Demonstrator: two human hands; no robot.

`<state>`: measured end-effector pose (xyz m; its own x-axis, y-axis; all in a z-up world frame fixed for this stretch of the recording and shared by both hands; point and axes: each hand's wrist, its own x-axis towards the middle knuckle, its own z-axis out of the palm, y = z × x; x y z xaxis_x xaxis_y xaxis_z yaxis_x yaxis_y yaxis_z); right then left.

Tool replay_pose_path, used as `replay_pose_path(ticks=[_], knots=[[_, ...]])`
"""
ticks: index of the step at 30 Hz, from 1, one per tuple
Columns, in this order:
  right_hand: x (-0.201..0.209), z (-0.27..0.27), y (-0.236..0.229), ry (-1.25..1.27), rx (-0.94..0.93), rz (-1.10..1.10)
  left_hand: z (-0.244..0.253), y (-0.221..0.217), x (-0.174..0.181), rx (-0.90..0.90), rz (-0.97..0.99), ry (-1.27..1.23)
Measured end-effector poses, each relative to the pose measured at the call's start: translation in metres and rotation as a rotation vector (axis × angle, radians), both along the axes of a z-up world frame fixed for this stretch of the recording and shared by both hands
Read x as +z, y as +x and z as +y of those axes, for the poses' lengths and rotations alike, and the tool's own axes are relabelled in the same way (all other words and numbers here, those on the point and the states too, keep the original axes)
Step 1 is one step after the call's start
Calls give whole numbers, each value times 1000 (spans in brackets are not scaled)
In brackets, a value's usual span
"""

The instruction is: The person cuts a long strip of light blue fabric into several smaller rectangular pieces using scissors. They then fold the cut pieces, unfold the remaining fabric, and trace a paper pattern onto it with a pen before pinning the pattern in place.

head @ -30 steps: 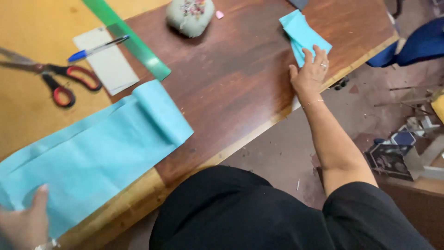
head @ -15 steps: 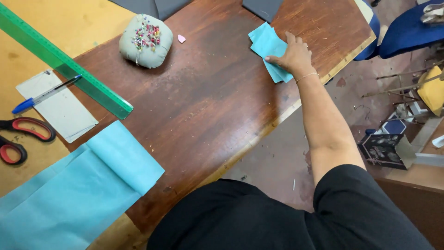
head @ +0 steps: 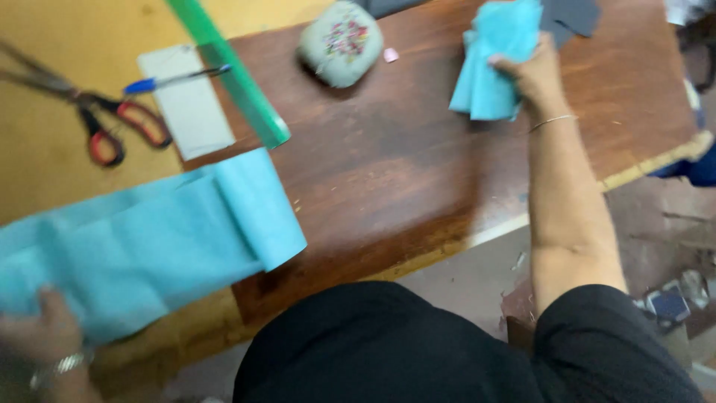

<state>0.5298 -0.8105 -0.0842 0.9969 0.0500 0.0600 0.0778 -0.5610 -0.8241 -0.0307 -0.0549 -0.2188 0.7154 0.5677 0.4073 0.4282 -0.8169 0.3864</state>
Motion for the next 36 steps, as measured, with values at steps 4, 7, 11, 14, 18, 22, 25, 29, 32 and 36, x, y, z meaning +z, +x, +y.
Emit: replay_pose_path(ticks=[4, 7, 11, 14, 18, 22, 25, 29, 32, 36], knots=[[-11, 19, 36, -823, -199, -216, -48, 39, 96, 37, -28, 4], [22, 143, -50, -398, 222, -535, -39, 41, 87, 64, -93, 27], [27, 304, -222, -421, 474, 378, -35, 41, 82, 115, -125, -42], [1, 343, -272, -697, 608, 215, -29, 37, 76, 122, -171, -37], [9, 312, -278, -279, 540, 236, -49, 37, 104, 87, -262, -107], [6, 200, -259, 97, 392, 382, -105, 63, 134, -17, -312, -261], [-1, 129, -250, 266, 211, 451, -146, 93, 139, -183, -203, -492], [-22, 44, -220, 160, 151, 383, -177, 127, 119, -256, 52, -665], [-50, -35, -187, -277, 45, 129, -200, 145, 114, -321, 187, -735], [-19, -6, -211, -519, -59, -428, -218, 159, 125, -377, 296, -729]])
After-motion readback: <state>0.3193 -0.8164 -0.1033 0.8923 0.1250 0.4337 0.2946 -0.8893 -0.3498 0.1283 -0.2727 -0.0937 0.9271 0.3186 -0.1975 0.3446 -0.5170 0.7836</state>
